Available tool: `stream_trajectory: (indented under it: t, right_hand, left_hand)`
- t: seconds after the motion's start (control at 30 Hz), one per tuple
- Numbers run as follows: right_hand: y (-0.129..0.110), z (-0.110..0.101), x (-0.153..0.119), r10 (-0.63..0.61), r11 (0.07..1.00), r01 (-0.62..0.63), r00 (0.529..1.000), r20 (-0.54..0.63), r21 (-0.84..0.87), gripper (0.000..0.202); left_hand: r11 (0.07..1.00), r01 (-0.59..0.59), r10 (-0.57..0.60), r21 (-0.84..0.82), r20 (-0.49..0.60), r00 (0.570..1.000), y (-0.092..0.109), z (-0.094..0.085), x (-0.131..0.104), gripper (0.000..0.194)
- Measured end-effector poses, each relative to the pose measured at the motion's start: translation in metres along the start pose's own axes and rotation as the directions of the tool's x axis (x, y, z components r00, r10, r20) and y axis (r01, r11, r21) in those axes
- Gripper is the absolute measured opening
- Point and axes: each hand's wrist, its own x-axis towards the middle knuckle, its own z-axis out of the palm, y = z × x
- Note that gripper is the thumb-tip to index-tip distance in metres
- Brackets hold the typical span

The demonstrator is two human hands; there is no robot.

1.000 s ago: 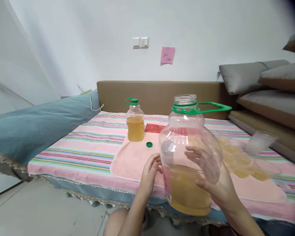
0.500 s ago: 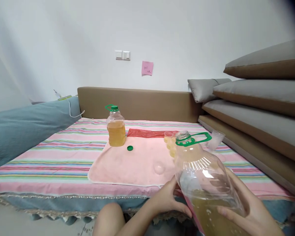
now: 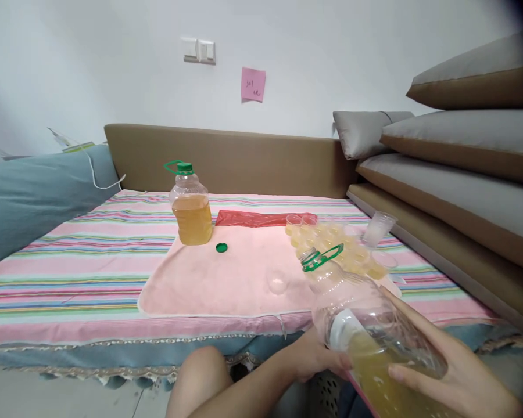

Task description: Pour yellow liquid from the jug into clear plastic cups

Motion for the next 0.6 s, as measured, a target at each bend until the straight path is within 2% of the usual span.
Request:
stream_trajectory:
  t: [0.17,0.37,0.6]
  right_hand:
    - [-0.004,0.002,0.003,0.013,0.999,-0.013,1.0,0.005,-0.035,0.091]
    - [-0.017,-0.002,0.014,0.084,0.996,-0.083,0.994,0.07,-0.013,0.088]
    - [-0.024,-0.008,0.02,0.133,0.991,-0.133,0.988,0.08,0.0,0.085]
  left_hand:
    - [0.997,-0.02,0.016,-0.079,-0.046,0.999,-0.008,0.002,-0.003,0.09]
    - [0.982,0.105,-0.116,-0.159,-0.059,0.992,-0.016,0.001,-0.003,0.095]
    - [0.978,0.116,-0.128,-0.173,-0.057,0.99,-0.02,0.004,-0.002,0.087]
